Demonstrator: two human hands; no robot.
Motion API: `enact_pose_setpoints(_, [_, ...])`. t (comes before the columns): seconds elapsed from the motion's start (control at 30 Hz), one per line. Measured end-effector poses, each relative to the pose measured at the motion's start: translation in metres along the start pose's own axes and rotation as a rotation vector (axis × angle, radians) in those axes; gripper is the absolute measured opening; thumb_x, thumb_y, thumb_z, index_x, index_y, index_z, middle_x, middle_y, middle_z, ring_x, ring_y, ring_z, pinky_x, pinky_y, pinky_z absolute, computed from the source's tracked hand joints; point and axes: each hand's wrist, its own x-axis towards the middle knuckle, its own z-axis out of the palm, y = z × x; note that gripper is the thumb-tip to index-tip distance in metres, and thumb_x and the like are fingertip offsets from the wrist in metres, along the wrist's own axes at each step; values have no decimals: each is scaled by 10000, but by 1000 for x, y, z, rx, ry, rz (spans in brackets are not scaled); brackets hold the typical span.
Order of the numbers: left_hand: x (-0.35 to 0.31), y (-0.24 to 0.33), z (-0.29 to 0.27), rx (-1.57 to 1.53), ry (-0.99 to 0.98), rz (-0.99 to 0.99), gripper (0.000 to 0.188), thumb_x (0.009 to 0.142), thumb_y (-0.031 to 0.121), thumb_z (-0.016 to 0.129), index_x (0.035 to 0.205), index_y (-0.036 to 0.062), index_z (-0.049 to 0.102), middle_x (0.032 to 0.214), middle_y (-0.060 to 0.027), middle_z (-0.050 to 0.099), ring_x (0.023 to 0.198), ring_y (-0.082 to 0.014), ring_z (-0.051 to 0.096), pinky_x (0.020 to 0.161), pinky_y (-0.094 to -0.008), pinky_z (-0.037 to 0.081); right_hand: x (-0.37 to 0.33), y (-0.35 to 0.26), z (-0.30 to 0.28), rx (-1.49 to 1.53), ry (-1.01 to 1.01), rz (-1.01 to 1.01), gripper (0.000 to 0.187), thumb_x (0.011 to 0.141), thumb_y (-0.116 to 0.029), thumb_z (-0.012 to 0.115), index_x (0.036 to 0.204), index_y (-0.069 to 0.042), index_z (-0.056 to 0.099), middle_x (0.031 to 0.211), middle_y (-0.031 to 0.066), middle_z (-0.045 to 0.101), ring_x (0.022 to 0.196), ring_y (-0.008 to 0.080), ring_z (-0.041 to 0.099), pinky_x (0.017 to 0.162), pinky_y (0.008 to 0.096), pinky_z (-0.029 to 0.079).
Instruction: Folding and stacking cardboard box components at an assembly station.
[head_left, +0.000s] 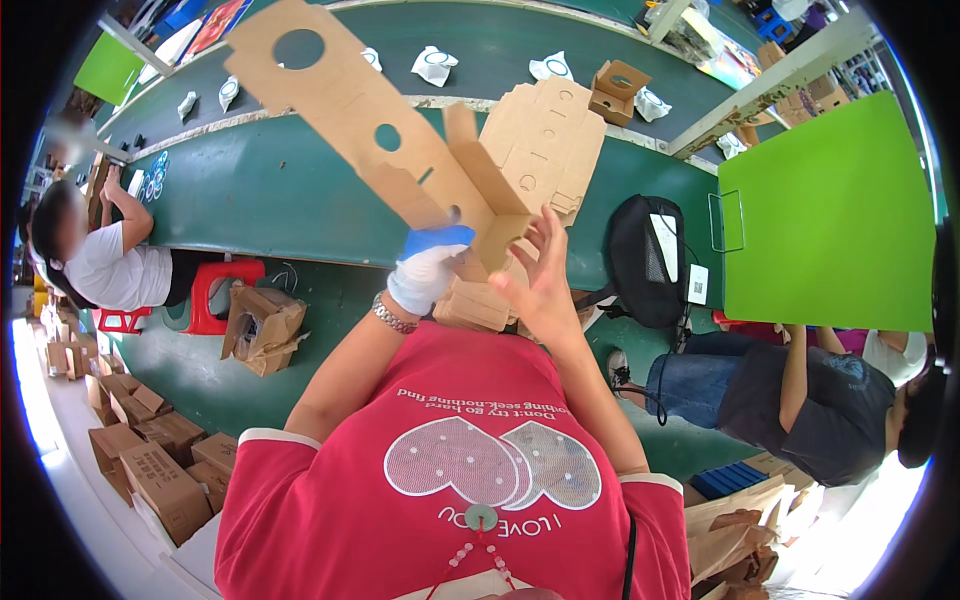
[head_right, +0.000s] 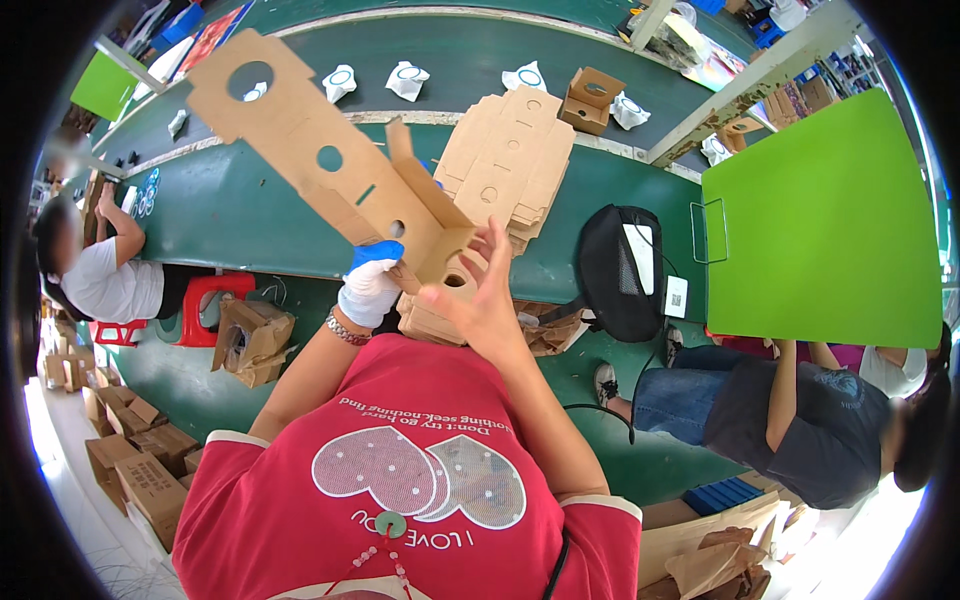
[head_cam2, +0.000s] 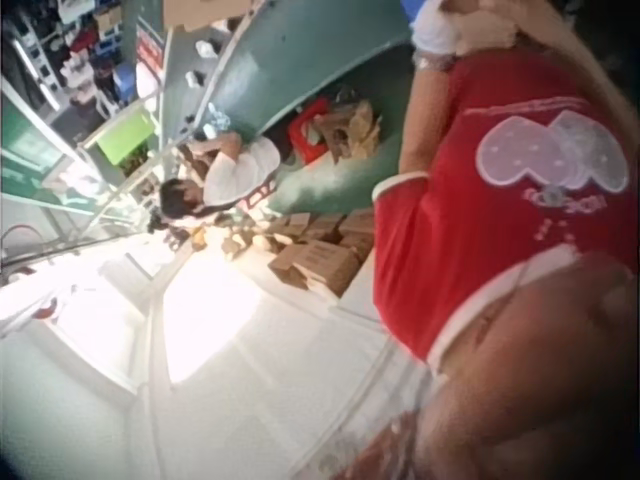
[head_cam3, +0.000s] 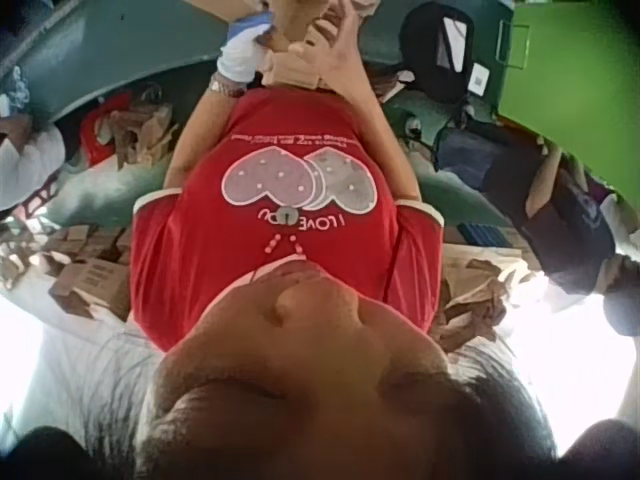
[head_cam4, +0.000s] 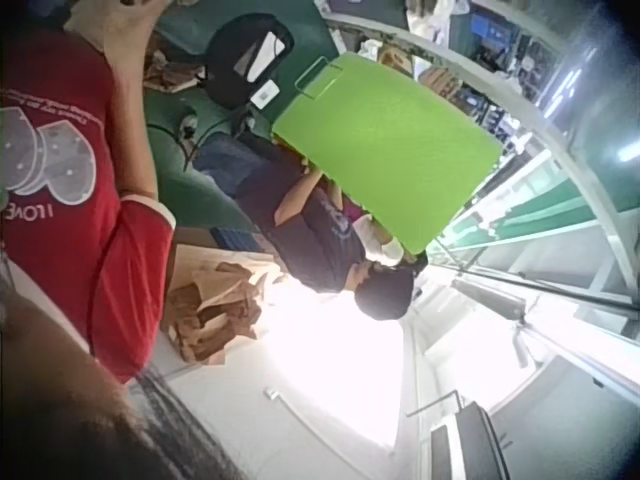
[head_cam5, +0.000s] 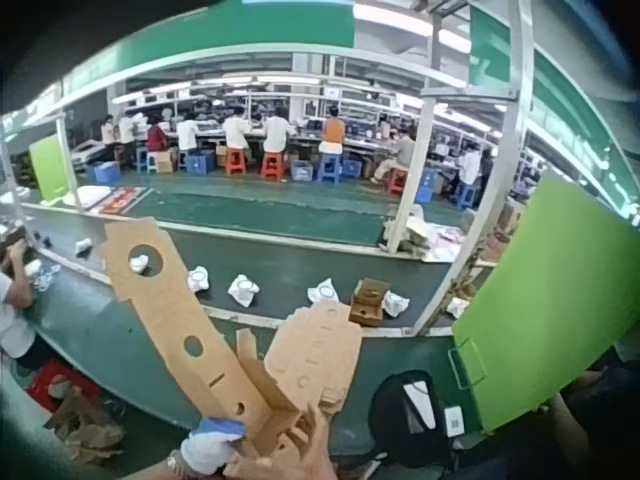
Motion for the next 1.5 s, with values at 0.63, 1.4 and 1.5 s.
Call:
enact_pose_setpoints(0.63, [-30, -30, -56, 718, 276, -365, 497, 986, 306, 569, 1431, 127, 440, 1328, -32, 583, 1099, -171, 588, 919, -341, 505, -25, 52, -17, 333, -45, 74, 553, 1009, -215, 530, 1487, -3, 350, 1515, 149, 357, 1425, 208, 330, 1162, 365, 285])
enact_pose_setpoints(1.4, [-26, -23, -25, 1239, -28, 93, 221, 1022, 139, 492, 1153, 58, 650, 1090, -100, 678, 1040, -234, 641, 915, -312, 486, -2, 78, -3, -46, 358, 95, 316, 949, -143, 661, 1188, -9, 503, 1015, 40, 531, 929, 100, 516, 829, 246, 444])
enact_pose_setpoints(1.5, [0, -32, -55, 1568, -106, 636, 199, 989, 162, 524, 1126, 108, 657, 1099, -98, 669, 1037, -315, 623, 937, -360, 488, 11, 76, 4, 60, 372, 56, 347, 939, -148, 675, 1195, -12, 485, 1006, 45, 530, 938, 107, 516, 825, 251, 445])
